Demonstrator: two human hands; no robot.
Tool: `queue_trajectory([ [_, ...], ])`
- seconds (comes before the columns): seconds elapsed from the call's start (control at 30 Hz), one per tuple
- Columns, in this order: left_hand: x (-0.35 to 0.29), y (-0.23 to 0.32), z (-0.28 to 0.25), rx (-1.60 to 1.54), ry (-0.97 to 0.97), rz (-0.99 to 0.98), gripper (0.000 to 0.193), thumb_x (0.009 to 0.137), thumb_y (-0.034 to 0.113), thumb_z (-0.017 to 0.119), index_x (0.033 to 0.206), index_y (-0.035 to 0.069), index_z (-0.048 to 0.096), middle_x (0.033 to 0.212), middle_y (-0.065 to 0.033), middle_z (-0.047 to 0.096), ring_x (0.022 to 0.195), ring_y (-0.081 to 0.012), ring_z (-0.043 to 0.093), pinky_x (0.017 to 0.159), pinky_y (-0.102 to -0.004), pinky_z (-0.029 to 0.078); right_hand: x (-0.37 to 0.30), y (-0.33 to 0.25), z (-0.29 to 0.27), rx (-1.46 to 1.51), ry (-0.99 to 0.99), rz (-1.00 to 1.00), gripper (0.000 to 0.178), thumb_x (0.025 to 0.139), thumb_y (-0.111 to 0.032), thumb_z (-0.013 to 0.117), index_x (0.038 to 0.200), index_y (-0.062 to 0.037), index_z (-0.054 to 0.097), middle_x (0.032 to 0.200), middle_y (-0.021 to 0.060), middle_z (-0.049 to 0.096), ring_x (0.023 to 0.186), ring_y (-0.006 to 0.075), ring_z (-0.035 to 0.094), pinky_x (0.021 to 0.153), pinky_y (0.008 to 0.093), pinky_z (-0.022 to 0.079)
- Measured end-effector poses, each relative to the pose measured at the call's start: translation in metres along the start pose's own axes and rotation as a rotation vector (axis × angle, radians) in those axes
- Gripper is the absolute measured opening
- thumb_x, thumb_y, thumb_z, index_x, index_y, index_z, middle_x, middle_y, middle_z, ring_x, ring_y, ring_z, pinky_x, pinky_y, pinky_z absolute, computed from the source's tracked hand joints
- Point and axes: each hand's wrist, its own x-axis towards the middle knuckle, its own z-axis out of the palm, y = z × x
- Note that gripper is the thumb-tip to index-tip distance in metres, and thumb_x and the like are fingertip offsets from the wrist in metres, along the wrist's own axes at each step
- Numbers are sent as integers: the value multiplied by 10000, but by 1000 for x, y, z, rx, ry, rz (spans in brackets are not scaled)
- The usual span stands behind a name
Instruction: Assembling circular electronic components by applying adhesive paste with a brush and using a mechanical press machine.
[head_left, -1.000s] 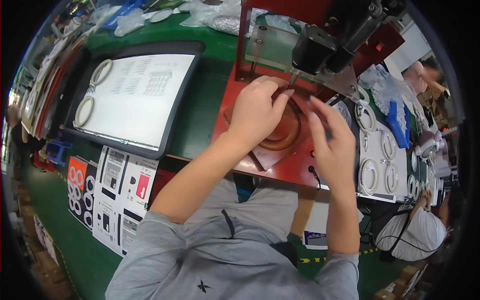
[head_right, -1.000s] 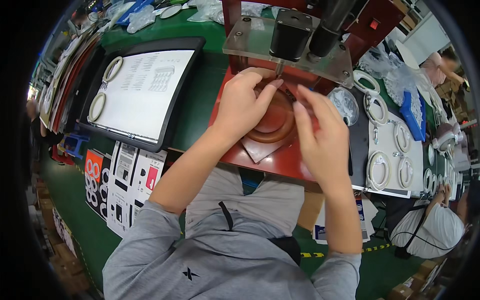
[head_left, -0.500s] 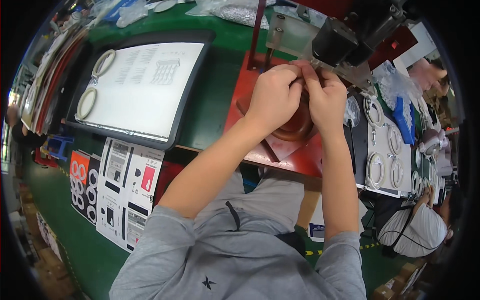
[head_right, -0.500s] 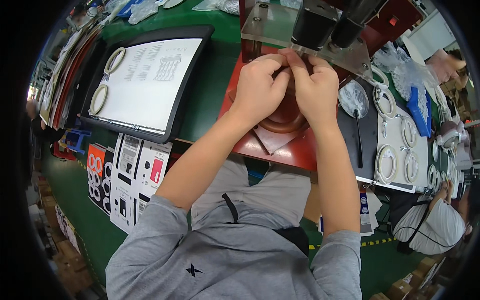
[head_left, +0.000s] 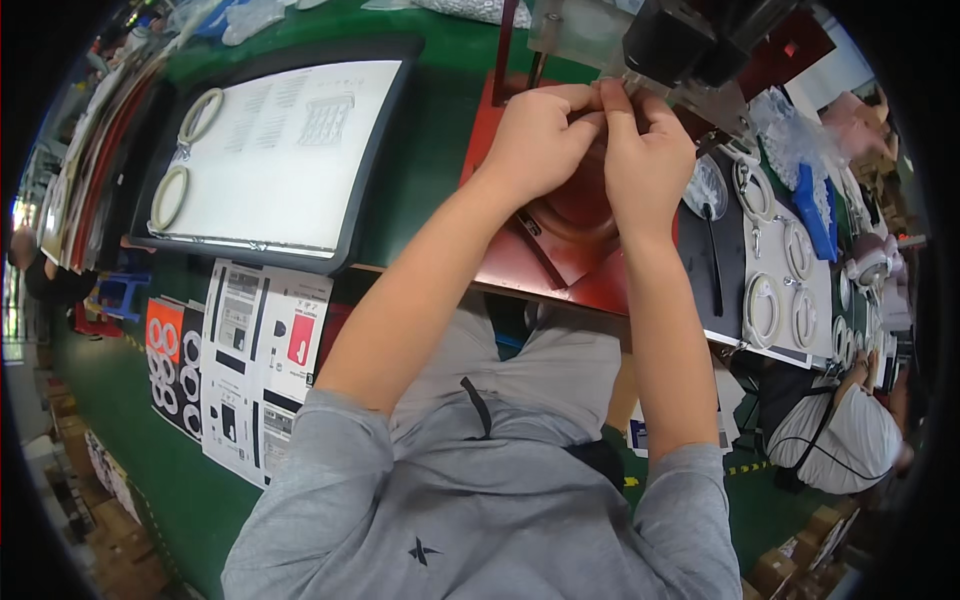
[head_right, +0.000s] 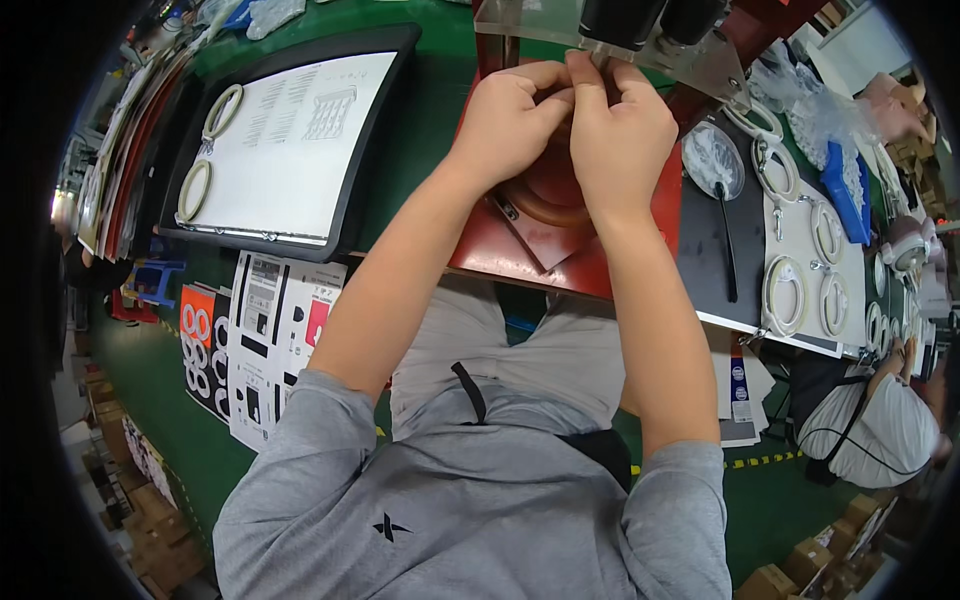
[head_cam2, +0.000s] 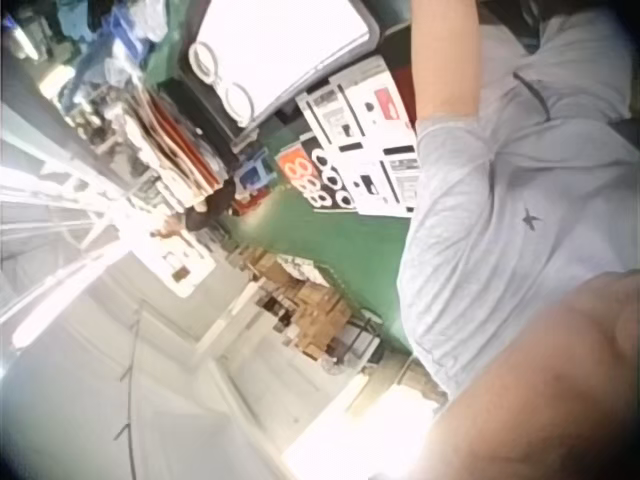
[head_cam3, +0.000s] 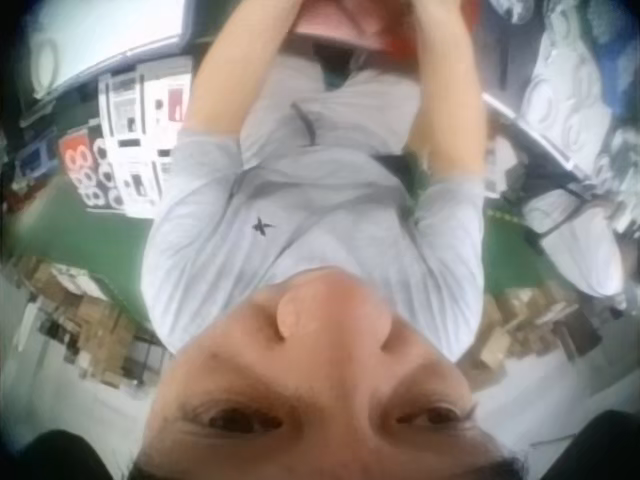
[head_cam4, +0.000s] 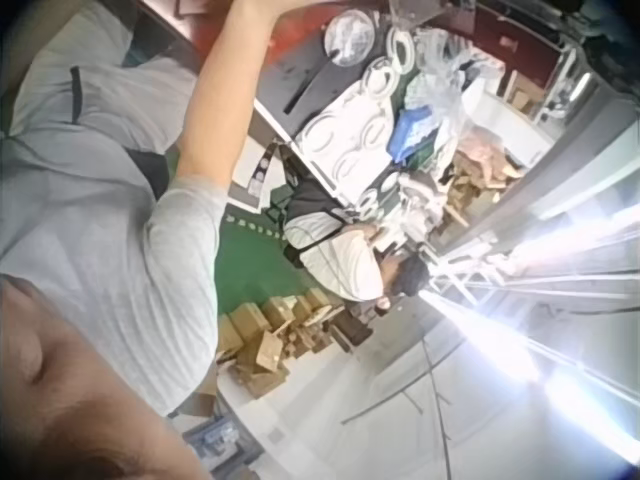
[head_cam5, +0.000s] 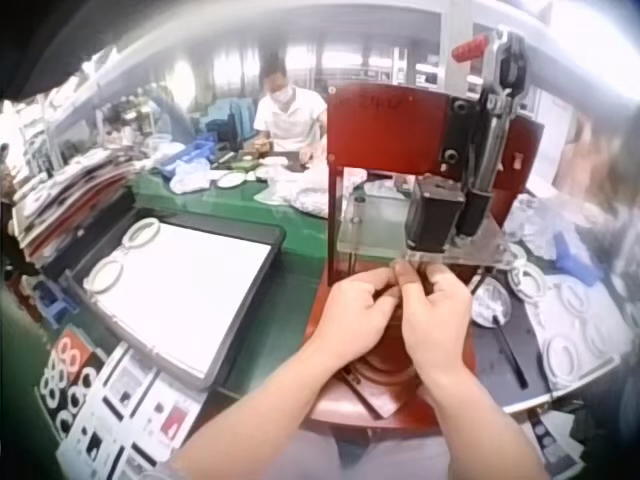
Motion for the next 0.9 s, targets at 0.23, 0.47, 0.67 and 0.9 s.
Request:
queue_trajectory([
  [0.23, -2, 13, 0, -362, -50, -262, 228, 1031, 78, 628, 1184, -64, 720, 990, -101, 779, 863, -139, 759, 809, -271, 608, 20, 10, -22, 347, -354, 224, 312, 1017, -253, 714, 1112, 39, 773, 881, 54, 758, 776, 86, 666, 715, 245, 557],
  [0.47, -2, 7, -1, -264, -55, -216, 198, 1022, 69, 635, 1143, -59, 724, 960, -102, 781, 839, -135, 767, 783, -268, 601, 16, 13, -18, 357, -367, 100, 255, 1032, -206, 691, 1103, 21, 783, 841, 28, 736, 727, 49, 648, 645, 223, 540],
  [0.67, -3, 4, 2, -248, -15, -153, 194, 1017, 72, 638, 1129, -58, 730, 957, -110, 782, 856, -165, 785, 782, -278, 608, 12, 10, -10, 314, -226, 37, 240, 1021, -221, 709, 1051, 3, 791, 790, 17, 730, 680, 38, 642, 598, 207, 516],
  [0.9, -14, 4, -2, -228, -75, -238, 230, 1026, 69, 636, 1183, -73, 725, 1024, -129, 795, 920, -156, 777, 830, -270, 610, 10, 21, -39, 236, -393, 144, 289, 1048, -184, 661, 1221, 32, 743, 1082, 85, 767, 969, 128, 696, 893, 276, 548],
])
